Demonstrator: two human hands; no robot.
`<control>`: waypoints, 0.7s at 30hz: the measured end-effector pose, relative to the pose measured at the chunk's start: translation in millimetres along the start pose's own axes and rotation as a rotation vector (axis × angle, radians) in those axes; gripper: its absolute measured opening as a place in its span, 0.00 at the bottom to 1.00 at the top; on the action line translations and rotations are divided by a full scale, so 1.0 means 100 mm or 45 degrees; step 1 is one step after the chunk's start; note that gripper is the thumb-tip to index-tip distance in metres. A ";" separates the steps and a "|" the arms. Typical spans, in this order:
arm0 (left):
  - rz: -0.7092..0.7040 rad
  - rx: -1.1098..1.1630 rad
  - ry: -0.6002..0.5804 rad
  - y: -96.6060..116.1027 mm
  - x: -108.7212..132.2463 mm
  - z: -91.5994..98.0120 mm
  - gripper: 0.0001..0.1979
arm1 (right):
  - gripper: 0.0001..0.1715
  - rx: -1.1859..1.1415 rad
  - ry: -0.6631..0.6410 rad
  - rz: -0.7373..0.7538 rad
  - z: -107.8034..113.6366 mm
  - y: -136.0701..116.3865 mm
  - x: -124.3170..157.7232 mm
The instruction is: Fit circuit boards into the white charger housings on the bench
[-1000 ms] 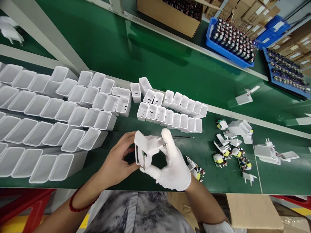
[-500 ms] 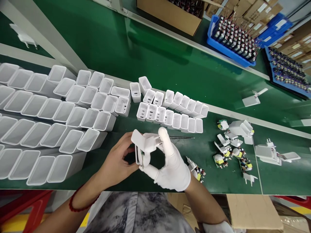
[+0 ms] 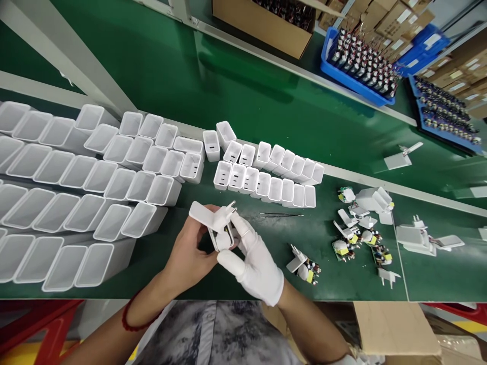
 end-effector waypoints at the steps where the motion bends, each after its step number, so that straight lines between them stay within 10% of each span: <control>1: -0.005 -0.019 0.004 0.00 0.01 0.00 0.28 | 0.40 -0.037 -0.024 -0.004 -0.01 -0.01 -0.01; 12: -0.026 0.106 -0.117 0.12 0.10 0.13 0.26 | 0.34 -0.152 0.147 -0.133 -0.11 0.01 -0.08; 21: 0.225 0.221 -0.234 0.05 0.09 0.27 0.19 | 0.23 -0.165 -0.115 -0.096 -0.11 -0.04 -0.09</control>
Point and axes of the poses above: each hand's wrist, its own x-axis away from the middle knuckle, its own z-axis out of the back of the hand, y = z × x, the point moved 1 cm from there along -x, towards the middle knuckle, and after that the axes turned 1 degree about -y, right-handed, at the moved point
